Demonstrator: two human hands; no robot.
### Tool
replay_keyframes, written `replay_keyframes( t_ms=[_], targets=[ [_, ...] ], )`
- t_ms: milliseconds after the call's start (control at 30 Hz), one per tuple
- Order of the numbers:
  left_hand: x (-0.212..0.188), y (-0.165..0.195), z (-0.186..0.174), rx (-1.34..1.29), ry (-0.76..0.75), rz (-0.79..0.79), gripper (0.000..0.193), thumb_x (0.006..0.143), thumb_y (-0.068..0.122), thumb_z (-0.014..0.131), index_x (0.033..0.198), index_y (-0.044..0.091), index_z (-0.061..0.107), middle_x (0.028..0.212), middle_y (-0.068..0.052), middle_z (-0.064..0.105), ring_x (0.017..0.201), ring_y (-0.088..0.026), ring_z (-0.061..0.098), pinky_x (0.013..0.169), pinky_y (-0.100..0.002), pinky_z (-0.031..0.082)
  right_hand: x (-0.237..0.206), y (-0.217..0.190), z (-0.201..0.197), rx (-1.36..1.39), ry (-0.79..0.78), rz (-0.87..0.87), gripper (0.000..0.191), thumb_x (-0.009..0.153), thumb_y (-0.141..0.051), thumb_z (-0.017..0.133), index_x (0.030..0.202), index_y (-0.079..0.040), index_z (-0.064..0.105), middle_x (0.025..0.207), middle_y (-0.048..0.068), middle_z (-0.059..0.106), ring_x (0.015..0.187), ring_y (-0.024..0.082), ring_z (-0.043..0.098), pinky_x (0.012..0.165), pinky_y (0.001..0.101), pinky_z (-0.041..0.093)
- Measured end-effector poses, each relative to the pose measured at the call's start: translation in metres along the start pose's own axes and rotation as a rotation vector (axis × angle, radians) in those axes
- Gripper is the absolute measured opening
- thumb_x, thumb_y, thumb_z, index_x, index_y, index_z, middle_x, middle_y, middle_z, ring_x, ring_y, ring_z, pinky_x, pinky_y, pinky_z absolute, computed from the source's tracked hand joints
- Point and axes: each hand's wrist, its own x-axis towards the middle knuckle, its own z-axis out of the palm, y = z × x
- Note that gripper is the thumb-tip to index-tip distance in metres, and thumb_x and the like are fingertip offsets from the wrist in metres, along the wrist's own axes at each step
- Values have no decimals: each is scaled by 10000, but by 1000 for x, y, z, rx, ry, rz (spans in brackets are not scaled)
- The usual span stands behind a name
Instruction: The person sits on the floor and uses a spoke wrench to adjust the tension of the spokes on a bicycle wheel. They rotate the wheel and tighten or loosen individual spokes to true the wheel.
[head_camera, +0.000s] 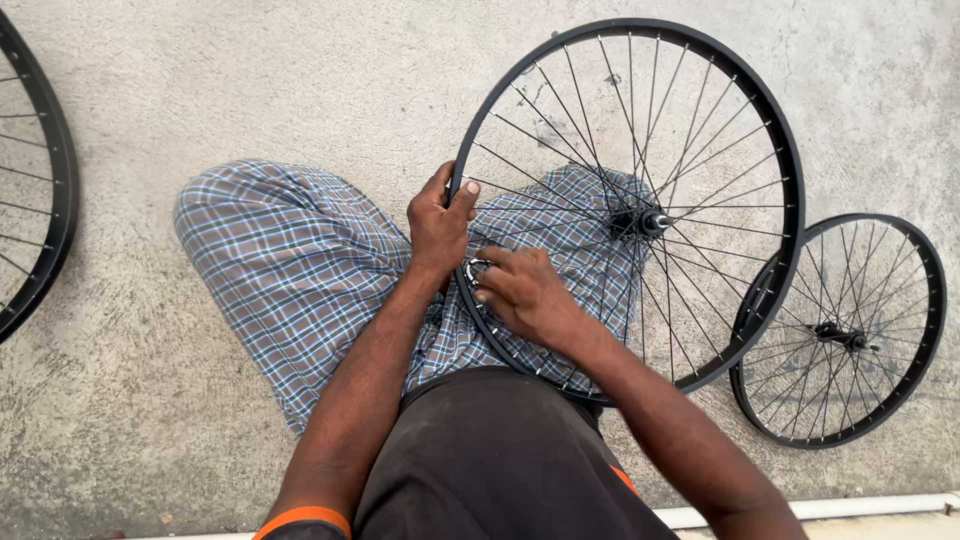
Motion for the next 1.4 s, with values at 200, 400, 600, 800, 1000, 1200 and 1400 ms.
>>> replay_keyframes(
  t_ms=[200,400,600,800,1000,1200,1400],
  targets=[
    [1,-1,7,-77,27,58,514,1009,313,674,1385,-29,598,834,29,649,681,-40,607,597,-219,535,14,29,12,167,-396,457,363,813,-269,769,1030,-19,621,895,162,705,818,341,695,697,480,551],
    [3,-8,9,-132,2,80,540,1026,331,681,1404,-48,608,842,16,620,692,-46,569,607,-215,513,29,33,26,-173,-861,524,282,870,-210,676,1108,-70,734,1046,179,767,1016,327,741,894,450,579],
    [5,-13,6,-85,-13,57,564,1028,347,667,1432,-34,564,785,20,608,677,-51,587,583,-216,533,37,60,3,627,-827,741,608,876,-325,660,1427,-82,577,1295,176,705,1063,282,732,846,429,608],
    [2,-14,4,-77,-14,45,553,1024,337,673,1404,-58,601,777,11,600,663,-52,582,568,-221,498,20,13,12,227,-451,664,407,800,-222,789,1153,-55,674,921,149,746,841,285,733,759,453,563],
    [3,-9,11,-29,-33,63,600,1009,348,690,1434,-54,558,758,9,614,667,-47,594,568,-219,496,16,30,2,253,-497,547,241,924,-223,771,928,-38,618,790,143,679,710,305,684,680,433,542],
    [36,11,9,-95,-45,-108,611,948,326,704,1412,-46,562,800,-12,677,680,-48,649,502,-242,496,-1,37,-11,57,166,233,148,1009,-96,631,1108,0,577,1013,154,667,892,327,677,774,436,553],
    [20,20,7,35,-81,36,640,977,249,679,1531,12,465,892,35,614,659,-16,525,539,-206,462,-7,14,-16,-307,-185,298,96,905,-84,655,998,-65,657,829,105,685,742,291,680,714,494,533]
  ],
)
